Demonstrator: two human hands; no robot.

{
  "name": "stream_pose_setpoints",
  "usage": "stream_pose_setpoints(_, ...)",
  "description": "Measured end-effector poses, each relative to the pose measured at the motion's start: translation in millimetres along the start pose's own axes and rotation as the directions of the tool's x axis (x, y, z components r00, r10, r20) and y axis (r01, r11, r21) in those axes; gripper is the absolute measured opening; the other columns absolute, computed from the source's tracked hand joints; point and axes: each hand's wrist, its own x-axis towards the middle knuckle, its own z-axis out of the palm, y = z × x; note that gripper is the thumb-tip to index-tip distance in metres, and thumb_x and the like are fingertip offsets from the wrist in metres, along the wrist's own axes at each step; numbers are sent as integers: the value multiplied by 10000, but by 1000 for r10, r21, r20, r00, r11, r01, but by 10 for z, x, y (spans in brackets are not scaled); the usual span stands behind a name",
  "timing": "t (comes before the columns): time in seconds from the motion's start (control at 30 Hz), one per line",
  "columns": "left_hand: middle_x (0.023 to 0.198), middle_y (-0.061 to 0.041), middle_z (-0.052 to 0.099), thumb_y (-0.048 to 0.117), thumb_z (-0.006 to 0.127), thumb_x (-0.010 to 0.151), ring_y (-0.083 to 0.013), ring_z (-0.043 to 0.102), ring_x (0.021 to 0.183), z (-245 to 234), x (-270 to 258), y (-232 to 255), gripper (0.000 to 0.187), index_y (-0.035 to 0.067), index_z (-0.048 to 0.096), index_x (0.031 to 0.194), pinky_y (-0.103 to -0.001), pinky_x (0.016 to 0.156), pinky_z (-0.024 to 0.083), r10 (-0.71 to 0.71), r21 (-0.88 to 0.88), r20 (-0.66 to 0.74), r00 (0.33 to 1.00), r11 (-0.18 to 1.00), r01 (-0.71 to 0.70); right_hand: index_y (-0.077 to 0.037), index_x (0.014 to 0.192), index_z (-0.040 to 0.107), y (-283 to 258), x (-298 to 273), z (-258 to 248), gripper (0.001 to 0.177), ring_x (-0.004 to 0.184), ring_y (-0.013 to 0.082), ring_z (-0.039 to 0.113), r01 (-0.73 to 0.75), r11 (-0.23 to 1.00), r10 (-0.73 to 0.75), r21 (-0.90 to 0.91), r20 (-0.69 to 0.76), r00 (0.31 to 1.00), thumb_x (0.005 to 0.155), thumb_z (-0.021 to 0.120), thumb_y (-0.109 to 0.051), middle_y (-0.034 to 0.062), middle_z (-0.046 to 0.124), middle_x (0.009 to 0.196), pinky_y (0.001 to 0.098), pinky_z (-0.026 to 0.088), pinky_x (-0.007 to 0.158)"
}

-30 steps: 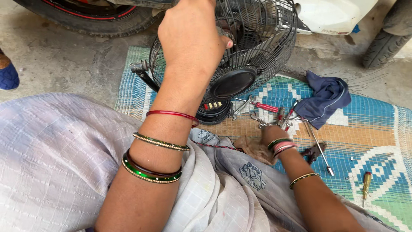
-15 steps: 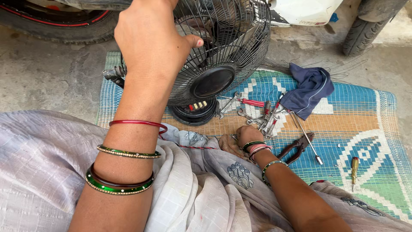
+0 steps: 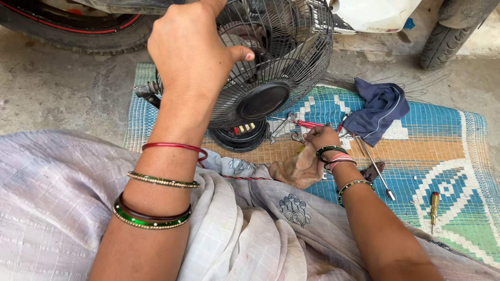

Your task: The person removes the rear cover of a table fan using a screwdriver, then wipes the fan blades and cage with a cloth. The person is sitting on a mat on the floor next to a motorcycle.

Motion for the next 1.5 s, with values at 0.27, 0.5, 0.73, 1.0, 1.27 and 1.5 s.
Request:
stream_pose_setpoints(0.27, 821, -134, 764, 441, 1015, 487, -399, 727, 746, 11, 16, 39, 728, 134, 781, 1104, -494, 630, 566, 47, 13, -6, 999, 999, -47, -196, 1237, 759, 1274, 362, -411, 371, 1137, 384, 663, -259, 941, 193, -219, -282, 940, 886, 639, -219, 161, 713, 1228, 484, 514, 982)
stream_pose_setpoints(0.5, 829, -169, 755, 441, 1017, 494, -414, 728, 771, 23, 75, 122, 701, 98, 775, 1055, -501, 642, 570, -4, 35, 47, 999, 999, 2, -87, 1169, 761, 1671, 396, -205, 330, 1100, 406, 682, -240, 848, 171, -472, -185, 968, 875, 667, -204, 237, 697, 1186, 479, 553, 946)
stream_pose_setpoints(0.73, 813, -160, 750, 414, 1014, 500, -415, 725, 761, 42, 32, 115, 693, 96, 762, 1062, -508, 637, 568, 26, 2, -3, 1000, 1000, -26, -44, 1064, 750, 1396, 50, -211, 260, 1027, 397, 717, -195, 816, 78, -543, -232, 970, 912, 690, -245, 233, 732, 1073, 479, 577, 899)
stream_pose_setpoints(1.0, 808, -149, 730, 396, 1013, 515, -408, 715, 750, 97, -21, 72, 685, 113, 743, 1077, -494, 622, 561, 58, -51, -74, 996, 997, -61, -27, 1031, 721, 1057, -10, -223, 165, 848, 451, 638, 83, 970, -228, -228, -739, 634, 999, 674, -181, 235, 649, 945, 542, 508, 741)
stream_pose_setpoints(1.27, 882, -148, 748, 460, 986, 491, -392, 722, 804, 170, -41, 24, 752, 96, 724, 1095, -488, 656, 559, 16, -55, -21, 1000, 998, -17, -25, 1017, 766, 522, 48, 249, 518, 926, 339, 736, -26, 919, 61, -393, 79, 995, 844, 781, -512, 221, 764, 997, 445, 571, 880)
stream_pose_setpoints(1.5, 931, -155, 751, 412, 973, 534, -385, 724, 875, 223, -48, 0, 755, 86, 706, 1161, -478, 714, 566, -52, -100, 75, 996, 993, 60, -30, 987, 747, 431, 295, 162, 546, 873, 251, 739, -61, 996, 71, -68, 159, 985, 605, 974, -347, 148, 784, 958, 375, 581, 828)
